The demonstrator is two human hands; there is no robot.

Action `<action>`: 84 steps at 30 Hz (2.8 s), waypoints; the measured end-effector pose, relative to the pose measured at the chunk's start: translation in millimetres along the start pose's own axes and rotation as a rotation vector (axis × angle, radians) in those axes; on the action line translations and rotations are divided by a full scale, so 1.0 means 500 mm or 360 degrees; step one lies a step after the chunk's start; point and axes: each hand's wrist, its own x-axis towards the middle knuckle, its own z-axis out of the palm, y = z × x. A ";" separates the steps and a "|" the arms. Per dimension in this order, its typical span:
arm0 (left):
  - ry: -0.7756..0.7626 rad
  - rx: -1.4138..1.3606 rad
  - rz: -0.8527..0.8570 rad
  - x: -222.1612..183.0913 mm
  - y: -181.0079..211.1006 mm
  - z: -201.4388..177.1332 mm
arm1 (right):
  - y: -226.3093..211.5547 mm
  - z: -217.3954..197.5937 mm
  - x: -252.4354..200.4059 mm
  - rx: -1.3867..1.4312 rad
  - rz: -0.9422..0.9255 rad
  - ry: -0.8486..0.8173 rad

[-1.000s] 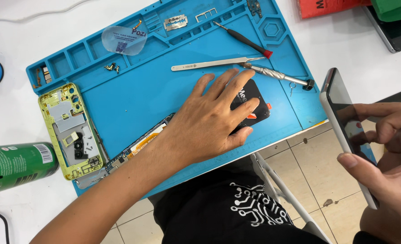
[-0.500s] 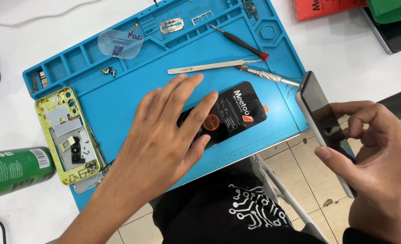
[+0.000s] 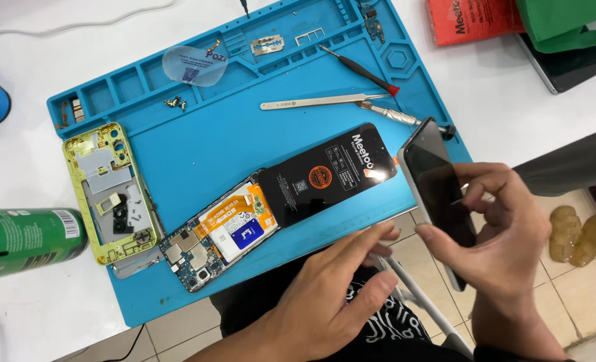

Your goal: The person uses tweezers to manipulate internal components and ribbon cables inside a disassembled smartphone. They then pick up a separate smartphone, press its power button to wake the screen, and use its flashlight to illuminate the work area before placing it down and continuing to adjust the internal parts.

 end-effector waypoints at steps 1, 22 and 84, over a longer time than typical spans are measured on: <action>0.0063 -0.0326 0.0017 0.003 -0.012 0.018 | -0.017 0.010 -0.004 0.0112 -0.0002 -0.0026; 0.0844 -0.2388 -0.0273 -0.036 -0.074 0.045 | -0.141 0.092 0.013 -0.0261 -0.0617 -0.0588; 0.1601 -0.0725 0.0074 -0.216 -0.076 -0.069 | 0.059 0.073 0.274 -0.0806 0.0040 -0.0213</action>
